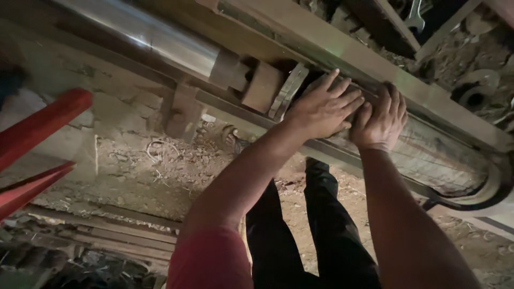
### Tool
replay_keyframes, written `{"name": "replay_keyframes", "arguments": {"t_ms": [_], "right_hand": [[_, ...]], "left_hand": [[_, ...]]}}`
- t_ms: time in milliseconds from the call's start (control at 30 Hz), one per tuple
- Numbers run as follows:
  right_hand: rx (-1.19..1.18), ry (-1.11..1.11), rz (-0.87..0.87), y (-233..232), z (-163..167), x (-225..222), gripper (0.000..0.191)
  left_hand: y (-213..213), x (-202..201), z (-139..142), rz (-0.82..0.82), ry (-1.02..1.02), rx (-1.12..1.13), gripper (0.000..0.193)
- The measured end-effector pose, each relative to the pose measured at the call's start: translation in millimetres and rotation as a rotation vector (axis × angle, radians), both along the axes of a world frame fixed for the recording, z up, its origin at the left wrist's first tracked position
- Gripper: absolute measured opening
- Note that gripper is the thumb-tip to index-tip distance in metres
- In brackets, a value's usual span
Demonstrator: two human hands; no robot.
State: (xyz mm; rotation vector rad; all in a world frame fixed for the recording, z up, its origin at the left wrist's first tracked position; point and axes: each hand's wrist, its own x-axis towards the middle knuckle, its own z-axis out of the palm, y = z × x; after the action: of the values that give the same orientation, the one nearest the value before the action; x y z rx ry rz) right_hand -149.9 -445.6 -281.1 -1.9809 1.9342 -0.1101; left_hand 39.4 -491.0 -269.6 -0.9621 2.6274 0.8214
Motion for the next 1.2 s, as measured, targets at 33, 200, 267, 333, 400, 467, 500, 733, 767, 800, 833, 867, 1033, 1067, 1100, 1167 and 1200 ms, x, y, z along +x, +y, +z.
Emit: {"name": "replay_keyframes", "arguments": {"t_ms": [33,200,267,333,400,467,500,733,767,800,833,867,1033,1067,1100,1167,1200], "right_hand": [[-0.002,0.008,0.001,-0.1,0.1,0.0,0.052],[-0.015,-0.003,0.005,0.9,-0.2,-2.2,0.05],[-0.014,-0.012,0.001,1.6,-0.6,-3.5,0.052],[0.006,0.007,0.006,1.9,-1.6,-4.1,0.053],[-0.016,0.025,0.004,1.9,-2.8,-4.3,0.055],[0.028,0.018,-0.046,1.9,-3.3,-4.5,0.055],[0.065,0.002,-0.019,1.7,-3.3,-4.7,0.056],[0.03,0.01,-0.018,2.6,-2.3,-5.4,0.055],[0.007,0.012,-0.013,3.1,-2.4,-4.8,0.054],[-0.04,0.009,-0.01,3.5,-2.7,-4.1,0.053],[-0.047,0.009,-0.003,3.7,-3.1,-3.4,0.052],[-0.031,0.017,-0.003,3.7,-3.5,-2.8,0.052],[-0.027,0.035,0.009,2.0,-5.1,-0.5,0.054],[-0.025,0.032,0.012,1.7,-5.2,-0.3,0.053],[-0.025,0.03,0.015,1.4,-5.4,-0.1,0.052],[-0.021,0.034,0.002,1.3,-5.5,-0.1,0.053],[-0.008,0.043,-0.004,1.5,-5.4,-0.3,0.053]], "left_hand": [[0.1,0.0,0.7,0.017,0.009,0.002,0.072],[1.8,3.2,-1.4,0.047,0.012,0.031,0.064],[3.4,11.1,1.3,0.069,0.028,0.032,0.06],[8.0,21.2,9.9,0.085,0.023,-0.084,0.052],[12.0,28.3,20.4,0.142,-0.042,-0.178,0.048],[23.2,28.6,33.5,0.126,-0.063,-0.117,0.05],[34.4,26.5,43.0,0.305,-0.042,-0.018,0.052],[66.0,26.8,30.4,1.298,-0.076,-0.003,0.098],[71.9,24.1,24.5,1.363,-0.044,-0.039,0.099],[76.6,18.6,18.9,1.382,-0.009,-0.043,0.104],[81.2,12.5,14.2,1.397,0.027,-0.035,0.109],[87.4,6.4,12.2,1.405,0.054,-0.003,0.115],[100.1,-8.4,6.0,1.384,-0.039,-0.136,0.116],[100.8,-8.9,5.6,1.381,-0.043,-0.171,0.116],[101.2,-8.8,4.5,1.433,-0.005,-0.126,0.116],[100.5,-10.0,1.3,1.531,0.078,-0.032,0.118],[100.2,-11.7,-0.4,1.533,0.063,-0.066,0.118]]}}
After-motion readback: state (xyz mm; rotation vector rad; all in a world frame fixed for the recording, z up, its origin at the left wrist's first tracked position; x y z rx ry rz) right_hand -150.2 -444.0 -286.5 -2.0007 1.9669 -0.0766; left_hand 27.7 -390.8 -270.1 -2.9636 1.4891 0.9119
